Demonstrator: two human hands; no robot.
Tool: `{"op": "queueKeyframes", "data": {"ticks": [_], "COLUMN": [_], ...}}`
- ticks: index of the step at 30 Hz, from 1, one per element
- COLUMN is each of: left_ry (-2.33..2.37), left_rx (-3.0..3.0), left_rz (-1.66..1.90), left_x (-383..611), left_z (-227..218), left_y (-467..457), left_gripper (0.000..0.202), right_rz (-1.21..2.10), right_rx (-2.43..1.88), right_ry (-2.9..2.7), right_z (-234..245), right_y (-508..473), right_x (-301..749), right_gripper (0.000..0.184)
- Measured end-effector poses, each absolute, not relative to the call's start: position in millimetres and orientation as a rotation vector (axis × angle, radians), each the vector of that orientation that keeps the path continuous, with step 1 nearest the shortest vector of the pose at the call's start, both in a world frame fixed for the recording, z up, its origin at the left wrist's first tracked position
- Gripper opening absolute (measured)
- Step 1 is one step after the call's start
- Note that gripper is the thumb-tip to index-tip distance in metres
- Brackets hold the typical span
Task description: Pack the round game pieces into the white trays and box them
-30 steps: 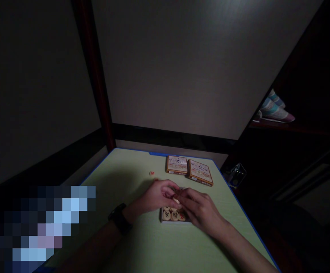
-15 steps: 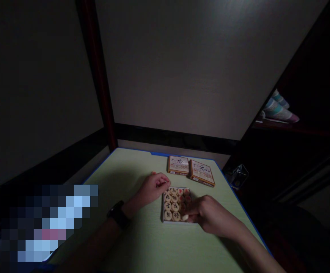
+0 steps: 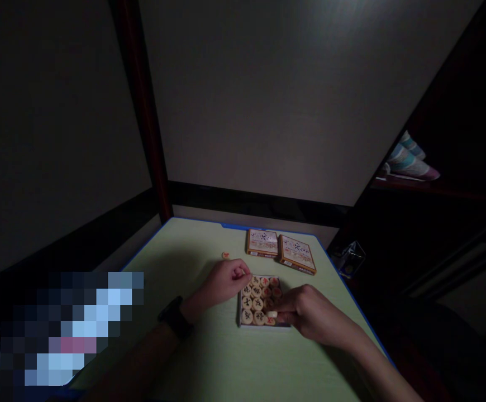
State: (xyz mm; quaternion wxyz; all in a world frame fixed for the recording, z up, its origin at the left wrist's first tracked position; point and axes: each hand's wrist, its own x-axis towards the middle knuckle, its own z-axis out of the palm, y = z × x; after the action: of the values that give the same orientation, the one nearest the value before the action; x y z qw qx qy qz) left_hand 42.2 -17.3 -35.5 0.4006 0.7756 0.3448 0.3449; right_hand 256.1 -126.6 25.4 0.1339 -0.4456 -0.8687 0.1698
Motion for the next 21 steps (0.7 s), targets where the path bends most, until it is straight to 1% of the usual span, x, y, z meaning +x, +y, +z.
{"op": "queueKeyframes", "data": {"ticks": [7, 10, 13, 15, 18, 19, 21], "left_ry": [0.952, 0.941, 0.870, 0.791, 0.711, 0.700, 0.685], "left_rx": [2.104, 2.090, 2.018, 1.955, 1.860, 1.831, 1.778], "left_rz": [0.826, 0.821, 0.790, 0.729, 0.614, 0.590, 0.555], "left_x": [40, 41, 42, 44, 49, 51, 53], "left_z": [-36, -31, -24, -18, -12, -11, -11], "left_y": [-19, -22, -28, -33, -43, -45, -49], "left_gripper": [0.015, 0.013, 0.011, 0.017, 0.033, 0.036, 0.035], "right_rz": [0.357, 0.326, 0.294, 0.242, 0.126, 0.082, -0.015], "right_rx": [-1.399, -1.403, -1.390, -1.350, -1.258, -1.222, -1.145], "right_ry": [-2.592, -2.584, -2.561, -2.519, -2.443, -2.431, -2.429], "right_z": [22, 23, 25, 24, 18, 16, 13], "right_y": [-129, -130, -129, -128, -126, -126, -126], "right_x": [250, 248, 250, 253, 253, 252, 250], "right_gripper": [0.015, 0.011, 0.013, 0.016, 0.020, 0.023, 0.026]}}
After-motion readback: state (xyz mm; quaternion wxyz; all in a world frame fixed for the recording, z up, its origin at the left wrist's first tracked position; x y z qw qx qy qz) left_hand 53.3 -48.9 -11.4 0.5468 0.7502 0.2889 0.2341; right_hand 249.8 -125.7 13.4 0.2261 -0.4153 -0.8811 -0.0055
